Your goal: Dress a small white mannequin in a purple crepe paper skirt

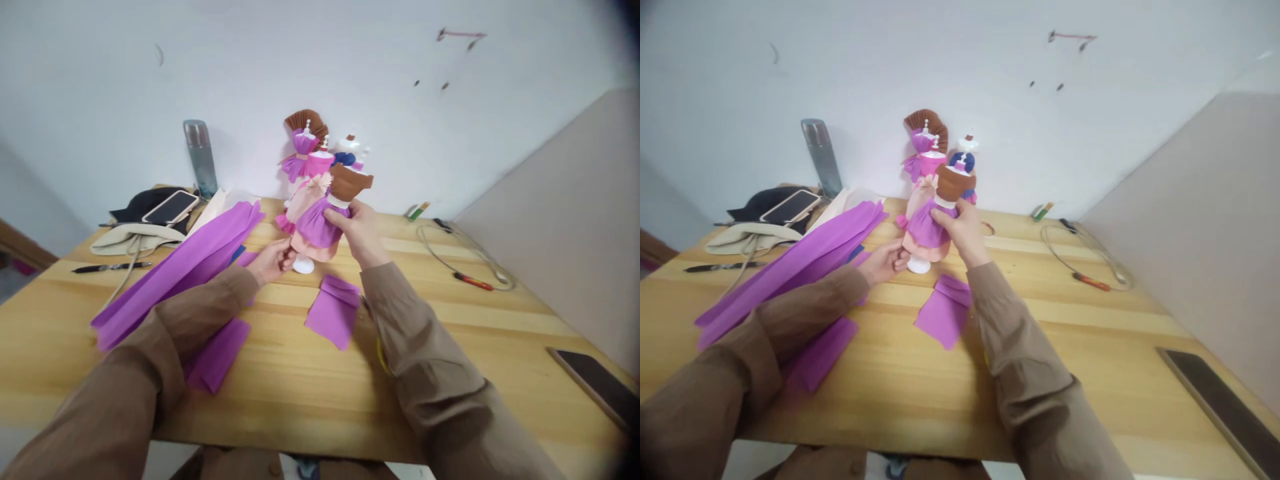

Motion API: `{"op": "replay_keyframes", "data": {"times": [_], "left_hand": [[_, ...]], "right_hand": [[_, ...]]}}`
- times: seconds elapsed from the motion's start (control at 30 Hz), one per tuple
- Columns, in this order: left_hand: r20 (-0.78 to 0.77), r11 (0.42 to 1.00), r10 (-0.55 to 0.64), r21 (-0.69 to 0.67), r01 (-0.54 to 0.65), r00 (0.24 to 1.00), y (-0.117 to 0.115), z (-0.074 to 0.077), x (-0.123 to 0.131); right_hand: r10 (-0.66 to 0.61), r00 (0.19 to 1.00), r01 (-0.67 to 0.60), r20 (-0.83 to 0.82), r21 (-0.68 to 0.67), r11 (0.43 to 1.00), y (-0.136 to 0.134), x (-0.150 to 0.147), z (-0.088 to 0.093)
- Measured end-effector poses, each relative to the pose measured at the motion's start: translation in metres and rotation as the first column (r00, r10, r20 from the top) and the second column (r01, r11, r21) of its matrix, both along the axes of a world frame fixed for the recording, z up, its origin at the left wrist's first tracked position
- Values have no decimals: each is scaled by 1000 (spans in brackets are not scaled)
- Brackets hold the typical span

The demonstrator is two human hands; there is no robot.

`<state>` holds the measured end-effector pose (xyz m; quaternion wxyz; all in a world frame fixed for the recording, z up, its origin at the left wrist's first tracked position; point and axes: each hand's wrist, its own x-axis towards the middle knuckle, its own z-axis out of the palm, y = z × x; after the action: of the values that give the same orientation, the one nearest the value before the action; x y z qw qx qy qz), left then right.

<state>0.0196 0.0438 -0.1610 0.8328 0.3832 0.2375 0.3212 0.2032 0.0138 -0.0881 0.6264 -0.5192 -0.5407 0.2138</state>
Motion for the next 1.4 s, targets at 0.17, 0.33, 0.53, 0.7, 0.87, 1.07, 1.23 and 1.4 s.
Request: {"op": "replay_keyframes", "data": {"times": [0.17,0.33,0.53,0.7,0.87,1.07,1.23,1.4], "left_hand": [[-40,998,-3,-57,1,999,-6,-1,2],[-53,996,26,-89,-31,998,-8,1,2],[-33,994,22,-106,-26,999,-5,1,1],[-26,994,82,-76,-84,996,-7,-2,3],[-50,991,86,-96,-91,995,-8,1,2],[-71,985,72,-150,-82,995,-5,2,0],[-88,977,104,-179,-118,991,-1,-1,0],[-98,975,127,-171,-143,987,5,3,-1]], "right_hand": [[55,998,-55,14,-3,998,-9,4,-8],[90,996,-90,6,5,996,-13,3,-10],[88,996,-87,34,-12,996,-13,3,-10],[93,994,-93,59,-2,996,-13,0,-9],[94,992,-95,88,11,995,-13,-5,-7],[64,994,-65,86,8,998,-12,-6,-9],[71,993,-73,90,21,997,-14,-5,-12],[83,987,-87,141,22,996,-17,-5,-13]]}}
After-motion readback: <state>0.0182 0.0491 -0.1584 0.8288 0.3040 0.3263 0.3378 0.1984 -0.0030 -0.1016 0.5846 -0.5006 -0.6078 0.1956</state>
